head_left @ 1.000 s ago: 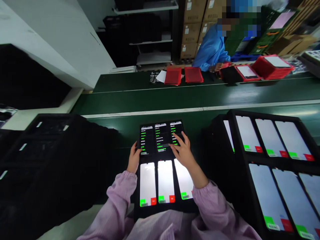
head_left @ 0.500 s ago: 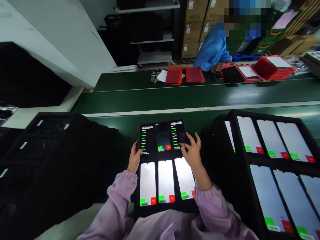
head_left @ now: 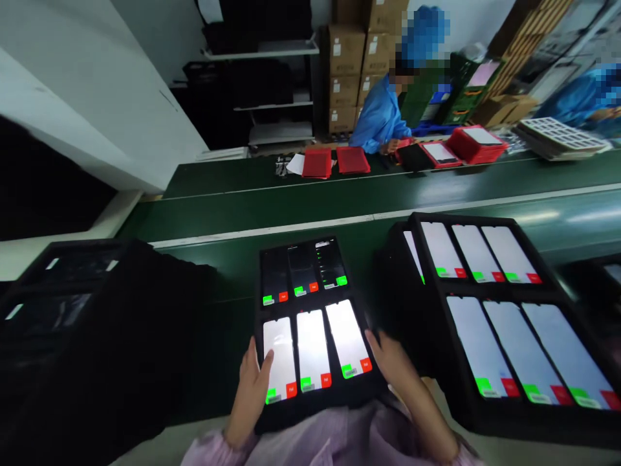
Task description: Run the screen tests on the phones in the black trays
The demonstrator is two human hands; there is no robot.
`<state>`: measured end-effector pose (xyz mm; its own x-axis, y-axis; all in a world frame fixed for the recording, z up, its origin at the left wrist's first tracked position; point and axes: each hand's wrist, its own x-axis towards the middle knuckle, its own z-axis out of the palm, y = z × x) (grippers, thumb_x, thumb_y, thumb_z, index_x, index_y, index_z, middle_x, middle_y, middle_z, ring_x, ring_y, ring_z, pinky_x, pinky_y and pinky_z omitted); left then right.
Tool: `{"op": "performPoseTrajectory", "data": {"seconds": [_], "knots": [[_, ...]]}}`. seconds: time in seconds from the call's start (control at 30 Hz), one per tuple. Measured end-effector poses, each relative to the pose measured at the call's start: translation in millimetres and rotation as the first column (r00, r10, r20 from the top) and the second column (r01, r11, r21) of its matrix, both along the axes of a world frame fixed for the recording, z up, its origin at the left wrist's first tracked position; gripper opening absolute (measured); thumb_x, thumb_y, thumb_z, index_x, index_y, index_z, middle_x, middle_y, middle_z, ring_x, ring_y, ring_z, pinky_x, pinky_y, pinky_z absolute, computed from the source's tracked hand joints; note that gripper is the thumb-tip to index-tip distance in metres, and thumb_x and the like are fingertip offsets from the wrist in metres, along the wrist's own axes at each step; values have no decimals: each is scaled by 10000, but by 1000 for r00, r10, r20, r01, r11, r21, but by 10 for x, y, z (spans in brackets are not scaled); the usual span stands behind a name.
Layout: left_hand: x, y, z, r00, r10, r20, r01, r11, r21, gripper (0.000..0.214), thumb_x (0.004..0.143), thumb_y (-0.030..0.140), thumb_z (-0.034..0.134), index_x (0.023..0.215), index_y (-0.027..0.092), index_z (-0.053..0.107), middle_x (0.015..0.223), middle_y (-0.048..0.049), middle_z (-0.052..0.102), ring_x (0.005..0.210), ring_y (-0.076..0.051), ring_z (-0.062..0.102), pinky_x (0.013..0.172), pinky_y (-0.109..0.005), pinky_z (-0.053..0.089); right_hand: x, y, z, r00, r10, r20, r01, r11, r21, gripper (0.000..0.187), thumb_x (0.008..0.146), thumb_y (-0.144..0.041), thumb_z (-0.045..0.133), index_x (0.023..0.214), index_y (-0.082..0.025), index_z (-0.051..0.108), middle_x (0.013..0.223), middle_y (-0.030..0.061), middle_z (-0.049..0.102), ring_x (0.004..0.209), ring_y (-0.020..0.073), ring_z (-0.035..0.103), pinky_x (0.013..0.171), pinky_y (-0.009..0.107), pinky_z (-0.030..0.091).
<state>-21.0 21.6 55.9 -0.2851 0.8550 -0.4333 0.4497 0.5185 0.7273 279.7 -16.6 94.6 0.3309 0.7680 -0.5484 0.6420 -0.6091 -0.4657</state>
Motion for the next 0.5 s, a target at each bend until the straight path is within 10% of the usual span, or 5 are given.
{"op": "performPoseTrajectory", "data": {"seconds": [0.13, 0.33, 0.5], "knots": [[-47, -77, 116, 999, 38, 30, -36, 997, -68, 699, 914, 528, 464, 1449, 83, 521, 1537, -233, 561, 1500, -353, 466, 1260, -494, 341, -147, -281, 85, 1000, 8, -24, -10, 997, -80, 517, 1028, -482, 458, 1116, -87, 780, 1226, 237, 766, 1217, 317, 717, 1054, 349, 510], [-103, 268, 349, 910, 207, 359, -152, 972, -177, 452, 898, 546, 533, 1068, 172, 720, 936, -121, 792, 1009, -347, 760, 929, -504, 610, -210, -231, 239, 996, -85, -3, 80, 930, 358, 371, 1010, -439, 495, 890, -189, 742, 977, 168, 806, 980, 308, 777, 862, 348, 577], [-168, 268, 454, 966, 122, 226, -121, 992, -17, 515, 843, 624, 569, 1098, 204, 724, 831, -78, 755, 988, -357, 744, 925, -522, 597, -153, -561, 569, 985, -154, -78, 171, 804, 569, 308, 966, -433, 530, 761, -245, 659, 803, 81, 756, 785, 255, 732, 741, 331, 560]]}}
